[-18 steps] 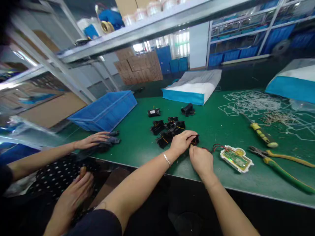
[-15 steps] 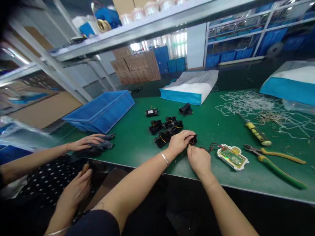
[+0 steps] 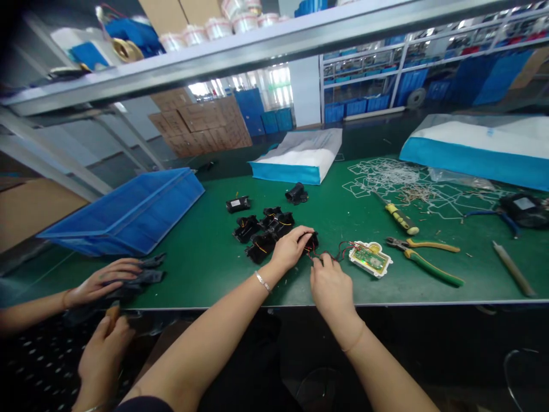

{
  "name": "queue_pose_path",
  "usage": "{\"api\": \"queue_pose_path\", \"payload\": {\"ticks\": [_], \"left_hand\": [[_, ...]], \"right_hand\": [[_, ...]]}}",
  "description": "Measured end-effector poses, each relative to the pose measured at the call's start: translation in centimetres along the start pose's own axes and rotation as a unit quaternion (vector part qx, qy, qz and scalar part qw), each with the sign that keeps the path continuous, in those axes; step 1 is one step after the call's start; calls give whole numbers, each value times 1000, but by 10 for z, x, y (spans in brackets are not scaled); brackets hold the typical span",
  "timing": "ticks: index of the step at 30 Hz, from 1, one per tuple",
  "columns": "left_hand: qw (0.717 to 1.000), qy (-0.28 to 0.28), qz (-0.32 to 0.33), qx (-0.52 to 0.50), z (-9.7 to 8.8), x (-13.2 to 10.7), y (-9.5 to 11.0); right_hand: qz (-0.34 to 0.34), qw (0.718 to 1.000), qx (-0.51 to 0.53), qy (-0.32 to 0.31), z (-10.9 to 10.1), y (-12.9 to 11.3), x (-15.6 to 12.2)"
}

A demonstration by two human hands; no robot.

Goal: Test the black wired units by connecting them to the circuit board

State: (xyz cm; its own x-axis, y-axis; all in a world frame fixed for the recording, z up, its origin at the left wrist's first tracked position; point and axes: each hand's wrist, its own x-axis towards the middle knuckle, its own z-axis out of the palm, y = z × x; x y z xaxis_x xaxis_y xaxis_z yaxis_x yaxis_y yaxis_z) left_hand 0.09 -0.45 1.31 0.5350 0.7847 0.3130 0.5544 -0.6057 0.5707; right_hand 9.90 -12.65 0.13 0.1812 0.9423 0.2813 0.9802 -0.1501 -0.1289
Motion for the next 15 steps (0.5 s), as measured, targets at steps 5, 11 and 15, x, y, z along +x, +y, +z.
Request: {"api": "queue_pose_path", "payload": {"ticks": [5,11,15], "left_hand": [[999,12,-27,21,3,-1,2],[997,24,-64,32,6,1,2],[996,16,-77,48,5,1,3]], "right_hand": [[8,999,-22,-29,-3,-1,-1],[63,997,-23,-29,-13,9,-19],[32,999,-1,15,-15,15,-26]]}}
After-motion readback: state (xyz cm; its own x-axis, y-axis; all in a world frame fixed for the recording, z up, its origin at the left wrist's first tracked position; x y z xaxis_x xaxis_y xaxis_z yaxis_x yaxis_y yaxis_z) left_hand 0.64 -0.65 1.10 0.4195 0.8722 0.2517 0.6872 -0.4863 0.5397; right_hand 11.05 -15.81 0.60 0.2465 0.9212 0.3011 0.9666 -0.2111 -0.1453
